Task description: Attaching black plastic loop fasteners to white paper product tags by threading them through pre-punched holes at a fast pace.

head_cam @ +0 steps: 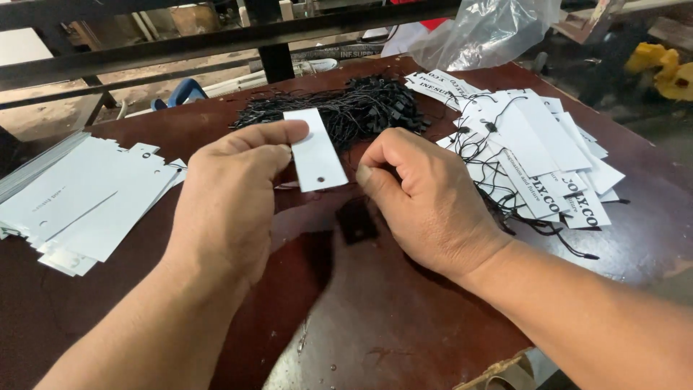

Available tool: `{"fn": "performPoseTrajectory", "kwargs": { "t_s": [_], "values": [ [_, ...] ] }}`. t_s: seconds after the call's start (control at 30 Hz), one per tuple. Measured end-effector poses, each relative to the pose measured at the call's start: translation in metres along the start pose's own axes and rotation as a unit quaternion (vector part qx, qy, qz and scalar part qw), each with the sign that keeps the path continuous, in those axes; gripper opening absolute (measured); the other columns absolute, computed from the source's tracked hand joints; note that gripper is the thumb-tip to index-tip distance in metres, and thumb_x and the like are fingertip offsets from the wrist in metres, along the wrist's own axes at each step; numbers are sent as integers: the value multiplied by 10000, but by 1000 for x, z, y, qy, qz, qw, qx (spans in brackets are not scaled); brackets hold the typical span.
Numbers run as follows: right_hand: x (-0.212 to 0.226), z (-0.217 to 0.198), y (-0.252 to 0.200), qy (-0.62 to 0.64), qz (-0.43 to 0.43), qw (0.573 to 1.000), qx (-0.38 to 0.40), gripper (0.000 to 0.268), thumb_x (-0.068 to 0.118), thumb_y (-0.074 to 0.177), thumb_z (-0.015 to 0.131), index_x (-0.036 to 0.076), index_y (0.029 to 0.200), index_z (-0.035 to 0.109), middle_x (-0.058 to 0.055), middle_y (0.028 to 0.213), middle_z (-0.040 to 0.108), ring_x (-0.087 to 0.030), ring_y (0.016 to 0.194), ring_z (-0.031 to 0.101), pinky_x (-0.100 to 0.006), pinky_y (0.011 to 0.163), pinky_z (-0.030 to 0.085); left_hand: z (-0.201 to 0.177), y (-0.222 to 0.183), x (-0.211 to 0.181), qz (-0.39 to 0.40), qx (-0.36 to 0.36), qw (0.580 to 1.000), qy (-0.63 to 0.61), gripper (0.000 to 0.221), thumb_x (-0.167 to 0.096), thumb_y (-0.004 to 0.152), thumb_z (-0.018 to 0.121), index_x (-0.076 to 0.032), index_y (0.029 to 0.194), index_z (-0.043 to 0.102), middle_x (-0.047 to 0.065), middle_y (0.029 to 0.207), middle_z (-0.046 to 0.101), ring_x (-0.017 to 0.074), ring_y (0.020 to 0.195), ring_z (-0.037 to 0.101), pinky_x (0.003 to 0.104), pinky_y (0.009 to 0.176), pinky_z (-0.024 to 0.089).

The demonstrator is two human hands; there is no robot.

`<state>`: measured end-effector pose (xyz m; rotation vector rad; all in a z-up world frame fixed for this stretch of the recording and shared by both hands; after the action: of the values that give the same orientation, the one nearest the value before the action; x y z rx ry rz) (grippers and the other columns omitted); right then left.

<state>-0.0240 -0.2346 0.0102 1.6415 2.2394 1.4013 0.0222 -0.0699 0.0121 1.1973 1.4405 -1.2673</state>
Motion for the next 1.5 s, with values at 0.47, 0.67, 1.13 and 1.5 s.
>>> {"fn": "performPoseTrajectory", "kwargs": {
  "t_s": [0.47, 0.67, 1.13, 1.5],
  "values": [
    [-13, -2, 0, -7, 77, 997, -10, 101, 136, 938, 615, 124, 838, 622, 12, 769, 648, -158, 709, 589, -318, 667, 461, 8, 18, -11, 290, -72, 859, 415, 153, -340, 869, 685, -250, 761, 748, -31, 840, 581, 256, 810, 601, 478, 642, 442],
    [-16, -3, 1, -8, 101, 995, -14, 55, 156, 916, 646, 137, 865, 652, 30, 783, 683, -136, 701, 608, -307, 663, 475, 26, 11, -6, 162, 38, 909, 381, 201, -222, 810, 590, -241, 966, 716, 1, 866, 785, 285, 832, 684, 436, 716, 494],
    [-26, -2, 1, 0, 156, 988, -10, 88, 174, 910, 681, 162, 824, 694, 41, 729, 746, -125, 657, 691, -296, 647, 539, 43, -12, 8, 78, 138, 945, 288, 566, -166, 747, 551, -360, 1228, 776, -63, 804, 745, 102, 704, 638, 257, 673, 504],
    [-33, 6, 0, 10, 200, 979, 31, 147, 199, 980, 670, 159, 843, 702, 51, 660, 646, -94, 599, 534, -295, 543, 460, 44, 3, 13, 71, 123, 979, 145, 148, -176, 932, 608, -167, 940, 755, -11, 659, 594, 102, 586, 491, 268, 595, 415]
  ]
}}
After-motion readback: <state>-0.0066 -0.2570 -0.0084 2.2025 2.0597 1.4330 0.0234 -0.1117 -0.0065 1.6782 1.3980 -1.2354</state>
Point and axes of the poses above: each hand's wrist, its own y-axis towards the middle knuckle, its own z-axis out of the palm, x = y × z, the point moved 8 cm from there along y, towards the middle knuckle
